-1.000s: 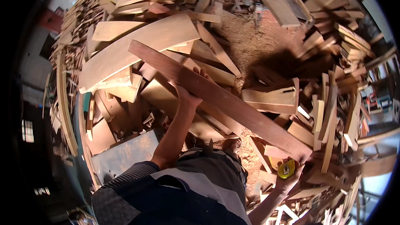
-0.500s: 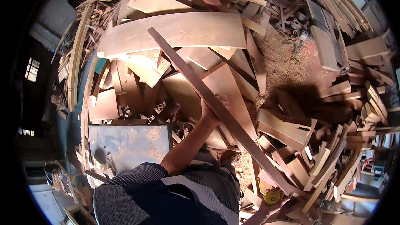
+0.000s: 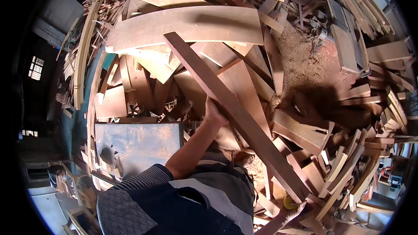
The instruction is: The person measures wood planks using a tape measure in a woodworking workshop, moving several planks and measuring their length and width.
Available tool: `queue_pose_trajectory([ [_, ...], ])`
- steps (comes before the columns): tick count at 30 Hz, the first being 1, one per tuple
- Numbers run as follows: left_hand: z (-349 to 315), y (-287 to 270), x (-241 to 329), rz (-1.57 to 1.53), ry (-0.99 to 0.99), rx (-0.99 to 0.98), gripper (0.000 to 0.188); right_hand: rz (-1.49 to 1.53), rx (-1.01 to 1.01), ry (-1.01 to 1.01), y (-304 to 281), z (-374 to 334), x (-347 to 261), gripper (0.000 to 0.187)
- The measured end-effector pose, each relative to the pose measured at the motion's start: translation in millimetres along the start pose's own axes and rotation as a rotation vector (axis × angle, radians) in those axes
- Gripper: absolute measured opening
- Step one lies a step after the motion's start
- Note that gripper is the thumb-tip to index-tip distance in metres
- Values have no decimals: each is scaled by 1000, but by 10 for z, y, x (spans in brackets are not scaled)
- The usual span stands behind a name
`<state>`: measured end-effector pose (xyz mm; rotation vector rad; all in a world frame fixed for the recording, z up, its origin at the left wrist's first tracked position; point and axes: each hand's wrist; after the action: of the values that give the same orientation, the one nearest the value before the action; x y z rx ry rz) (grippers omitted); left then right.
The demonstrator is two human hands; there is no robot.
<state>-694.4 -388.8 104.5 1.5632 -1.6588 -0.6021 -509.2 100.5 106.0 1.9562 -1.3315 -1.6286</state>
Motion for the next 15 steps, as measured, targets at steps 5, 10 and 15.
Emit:
queue_pose_trajectory([
  [5, -130, -295, 15, -93, 58, -213, 78, 68, -49, 69, -202, -113, 108, 61],
  [10, -154, -279, -74, -15, 58, -285, 93, -1, -31, 90, -135, -242, 27, 61],
  [15, -121, -364, -70, 139, 123, -206, 96, -112, 120, 25, 9, -384, 36, 67],
])
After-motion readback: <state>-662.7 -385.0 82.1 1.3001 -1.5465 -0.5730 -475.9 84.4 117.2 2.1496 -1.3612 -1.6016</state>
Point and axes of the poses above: each hand's wrist, its own z-axis towards the middle knuckle, its own y-axis out of the palm, x = y × z, and after that the axes turned 12 degrees about z, right-handed
